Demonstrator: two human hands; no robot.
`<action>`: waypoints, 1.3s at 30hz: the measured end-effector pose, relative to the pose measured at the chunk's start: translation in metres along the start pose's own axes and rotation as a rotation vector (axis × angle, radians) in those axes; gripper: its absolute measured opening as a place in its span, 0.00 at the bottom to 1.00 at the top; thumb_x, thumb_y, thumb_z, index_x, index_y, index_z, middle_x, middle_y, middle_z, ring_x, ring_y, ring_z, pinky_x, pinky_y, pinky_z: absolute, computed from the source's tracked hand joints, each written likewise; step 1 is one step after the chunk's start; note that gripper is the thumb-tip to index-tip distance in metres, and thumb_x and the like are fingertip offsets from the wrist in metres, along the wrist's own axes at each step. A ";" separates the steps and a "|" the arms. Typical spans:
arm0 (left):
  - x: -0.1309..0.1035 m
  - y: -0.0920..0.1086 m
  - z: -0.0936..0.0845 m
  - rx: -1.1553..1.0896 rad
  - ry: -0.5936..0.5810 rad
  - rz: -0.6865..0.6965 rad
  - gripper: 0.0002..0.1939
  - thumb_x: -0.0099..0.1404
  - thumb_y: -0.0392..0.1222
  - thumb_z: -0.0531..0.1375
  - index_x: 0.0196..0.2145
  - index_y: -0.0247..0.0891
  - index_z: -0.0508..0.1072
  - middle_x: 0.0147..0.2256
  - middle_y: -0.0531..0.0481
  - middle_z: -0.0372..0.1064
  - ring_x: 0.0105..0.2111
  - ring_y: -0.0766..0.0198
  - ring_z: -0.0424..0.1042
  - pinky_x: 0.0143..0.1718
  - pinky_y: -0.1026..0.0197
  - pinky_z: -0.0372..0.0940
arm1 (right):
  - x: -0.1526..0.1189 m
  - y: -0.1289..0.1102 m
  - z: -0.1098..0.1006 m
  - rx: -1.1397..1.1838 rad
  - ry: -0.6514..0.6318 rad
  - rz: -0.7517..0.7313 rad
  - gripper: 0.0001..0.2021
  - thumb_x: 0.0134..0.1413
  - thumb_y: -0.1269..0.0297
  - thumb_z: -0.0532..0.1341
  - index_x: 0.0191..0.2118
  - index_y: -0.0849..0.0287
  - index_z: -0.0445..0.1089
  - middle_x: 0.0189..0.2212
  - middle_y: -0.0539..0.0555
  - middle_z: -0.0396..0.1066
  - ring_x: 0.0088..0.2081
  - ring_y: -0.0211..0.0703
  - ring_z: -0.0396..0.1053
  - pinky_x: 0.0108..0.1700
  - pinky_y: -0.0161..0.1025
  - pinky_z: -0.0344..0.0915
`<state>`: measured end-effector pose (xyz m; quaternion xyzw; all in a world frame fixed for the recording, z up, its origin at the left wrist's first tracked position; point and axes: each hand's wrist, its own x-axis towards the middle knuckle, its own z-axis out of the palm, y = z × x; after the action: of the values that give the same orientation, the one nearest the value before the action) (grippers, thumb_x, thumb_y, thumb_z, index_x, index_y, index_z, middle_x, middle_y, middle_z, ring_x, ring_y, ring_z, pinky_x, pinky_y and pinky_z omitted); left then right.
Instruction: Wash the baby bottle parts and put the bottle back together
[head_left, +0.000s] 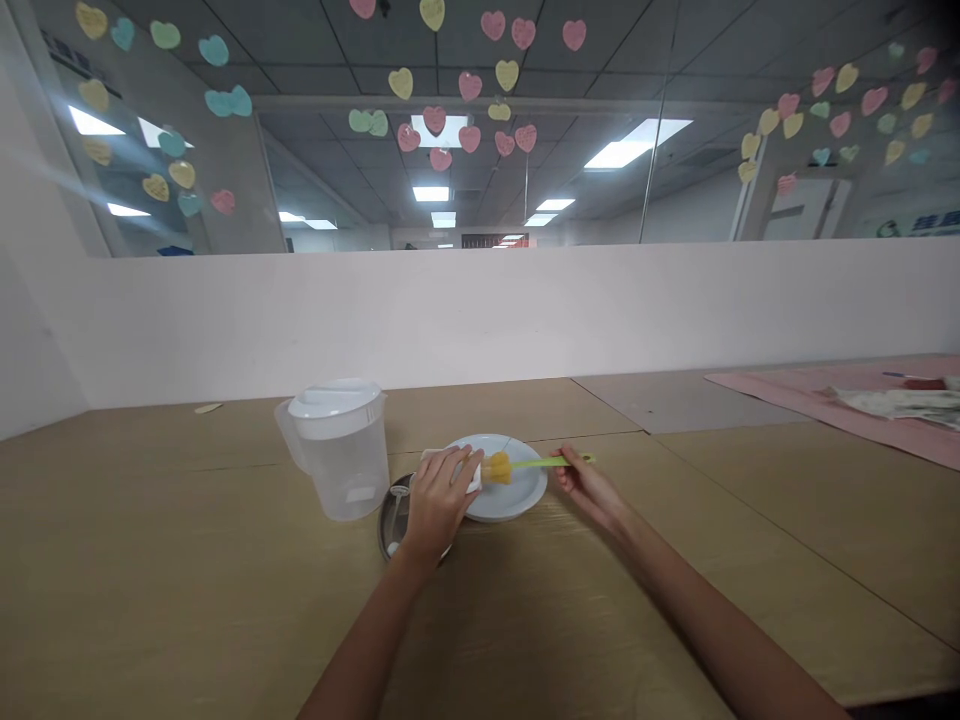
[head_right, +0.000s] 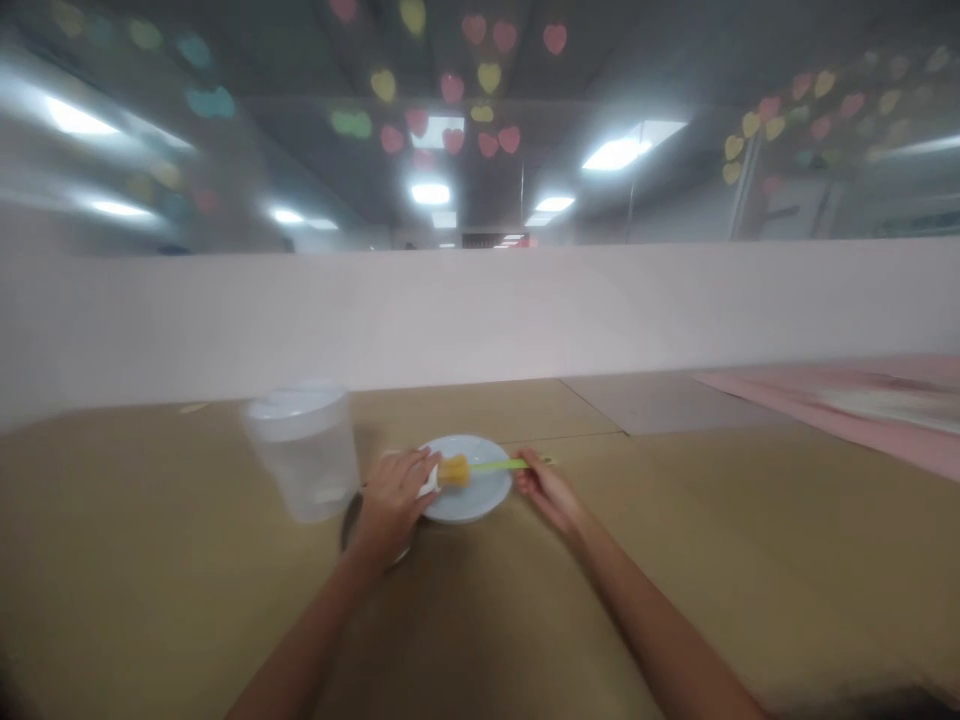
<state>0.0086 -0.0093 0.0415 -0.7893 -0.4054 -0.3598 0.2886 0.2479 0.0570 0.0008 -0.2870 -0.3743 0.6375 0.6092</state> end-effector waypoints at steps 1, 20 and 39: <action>0.000 -0.002 -0.001 0.009 -0.012 0.003 0.18 0.62 0.39 0.57 0.51 0.41 0.66 0.48 0.44 0.68 0.48 0.55 0.66 0.49 0.51 0.59 | 0.004 -0.002 -0.005 0.033 0.045 -0.016 0.17 0.36 0.55 0.70 0.28 0.63 0.69 0.14 0.45 0.63 0.16 0.27 0.59 0.16 0.24 0.57; -0.003 -0.013 -0.001 -0.323 0.436 -0.652 0.34 0.53 0.58 0.61 0.52 0.35 0.62 0.41 0.42 0.70 0.41 0.57 0.71 0.41 0.56 0.66 | 0.030 0.006 -0.045 -0.385 0.428 -0.222 0.08 0.47 0.63 0.57 0.35 0.57 0.66 0.25 0.50 0.71 0.25 0.36 0.69 0.27 0.33 0.68; -0.024 0.061 0.004 -0.458 -0.090 -0.234 0.25 0.59 0.52 0.57 0.51 0.38 0.63 0.44 0.44 0.70 0.43 0.59 0.70 0.44 0.57 0.67 | 0.021 0.015 -0.045 -1.478 0.229 -0.059 0.11 0.42 0.69 0.56 0.33 0.61 0.73 0.30 0.56 0.73 0.33 0.42 0.69 0.32 0.33 0.55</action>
<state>0.0520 -0.0478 0.0100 -0.7969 -0.4144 -0.4377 0.0407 0.2741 0.0839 -0.0347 -0.6759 -0.6470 0.1693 0.3097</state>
